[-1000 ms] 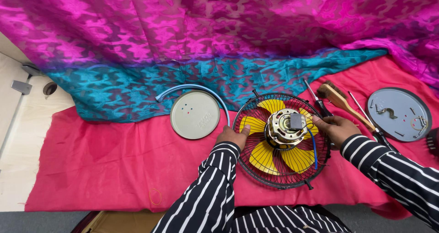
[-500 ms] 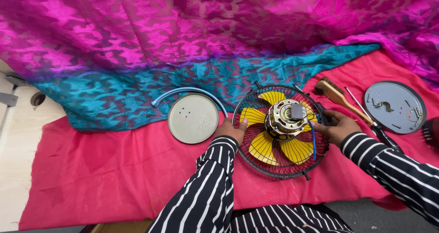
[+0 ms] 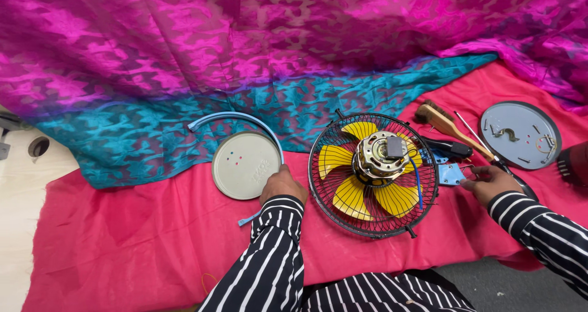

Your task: The person reassembles an electric fan by securing the motor housing, attaching the fan blade, and fitting the front grille. They use a screwdriver to tighten components and align the parts by hand.

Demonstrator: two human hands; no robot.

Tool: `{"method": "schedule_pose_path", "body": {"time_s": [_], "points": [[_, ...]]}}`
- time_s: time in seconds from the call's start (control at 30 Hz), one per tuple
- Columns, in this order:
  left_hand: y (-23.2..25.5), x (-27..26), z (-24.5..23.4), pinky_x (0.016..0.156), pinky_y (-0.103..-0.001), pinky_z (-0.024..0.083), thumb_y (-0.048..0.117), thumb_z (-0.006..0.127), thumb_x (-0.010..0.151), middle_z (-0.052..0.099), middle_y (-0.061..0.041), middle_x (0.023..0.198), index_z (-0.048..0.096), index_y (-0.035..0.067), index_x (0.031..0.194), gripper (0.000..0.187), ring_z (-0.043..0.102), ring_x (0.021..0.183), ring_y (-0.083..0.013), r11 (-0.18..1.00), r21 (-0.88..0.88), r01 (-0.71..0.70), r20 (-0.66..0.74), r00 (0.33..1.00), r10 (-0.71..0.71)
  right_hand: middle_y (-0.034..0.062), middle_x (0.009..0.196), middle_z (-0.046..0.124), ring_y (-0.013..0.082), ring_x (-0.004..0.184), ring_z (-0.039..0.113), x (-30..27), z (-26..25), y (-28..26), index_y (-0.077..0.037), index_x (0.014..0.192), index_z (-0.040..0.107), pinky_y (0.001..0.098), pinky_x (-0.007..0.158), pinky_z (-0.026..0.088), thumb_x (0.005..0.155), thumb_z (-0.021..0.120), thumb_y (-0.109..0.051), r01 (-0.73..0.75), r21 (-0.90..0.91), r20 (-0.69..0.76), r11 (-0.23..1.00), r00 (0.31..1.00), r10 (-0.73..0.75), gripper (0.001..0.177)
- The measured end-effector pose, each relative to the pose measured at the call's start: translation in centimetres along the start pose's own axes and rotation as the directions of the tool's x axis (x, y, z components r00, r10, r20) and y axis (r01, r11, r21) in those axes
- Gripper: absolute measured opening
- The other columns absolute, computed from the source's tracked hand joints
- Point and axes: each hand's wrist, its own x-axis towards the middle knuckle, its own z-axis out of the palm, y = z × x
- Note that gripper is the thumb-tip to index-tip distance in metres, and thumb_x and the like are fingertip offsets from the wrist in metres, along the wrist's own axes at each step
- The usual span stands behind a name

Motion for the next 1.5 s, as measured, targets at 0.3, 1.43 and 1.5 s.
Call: {"method": "schedule_pose_path", "body": {"time_s": [0.3, 1.43, 1.5], "points": [[-3.0, 1.1, -0.4, 0.099, -0.042, 0.055, 0.02, 0.074, 0.088, 0.061, -0.012, 0.132, 0.062, 0.014, 0.13, 0.044, 0.061, 0.125, -0.0297, 0.968, 0.24, 0.068, 0.012, 0.997, -0.073, 0.0235, 0.123, 0.066, 0.034, 0.11, 0.07, -2.4, 0.0, -2.3, -0.021, 0.148, 0.057, 0.0426, 0.095, 0.055, 0.078, 0.082, -0.043, 0.216, -0.29, 0.129, 0.932, 0.974, -0.186, 0.078], [17.4, -6.1, 1.8, 0.082, -0.04, 0.06, 0.039, 0.073, 0.085, 0.069, -0.014, 0.111, 0.064, 0.011, 0.124, 0.049, 0.073, 0.086, -0.0278, 0.591, -0.423, -0.687, -0.46, 0.725, 0.513, 0.0015, 0.08, 0.053, 0.011, 0.061, 0.044, 2.3, -13.0, -9.2, -0.009, 0.099, 0.057, 0.023, 0.051, 0.036, 0.101, 0.049, -0.023, -0.498, 0.866, 0.494, 0.052, 0.833, -0.248, 0.016], [18.1, -7.1, 2.0, 0.087, -0.042, 0.059, 0.048, 0.077, 0.082, 0.067, -0.017, 0.121, 0.058, 0.011, 0.138, 0.07, 0.073, 0.096, -0.0296, 0.537, -0.493, -0.684, -0.411, 0.727, 0.549, 0.0026, 0.079, 0.052, 0.0106, 0.061, 0.044, 1.0, -11.4, -11.2, -0.006, 0.1, 0.058, 0.0231, 0.052, 0.036, 0.099, 0.045, -0.02, -0.507, 0.853, 0.52, 0.123, 0.81, -0.27, 0.019]]}}
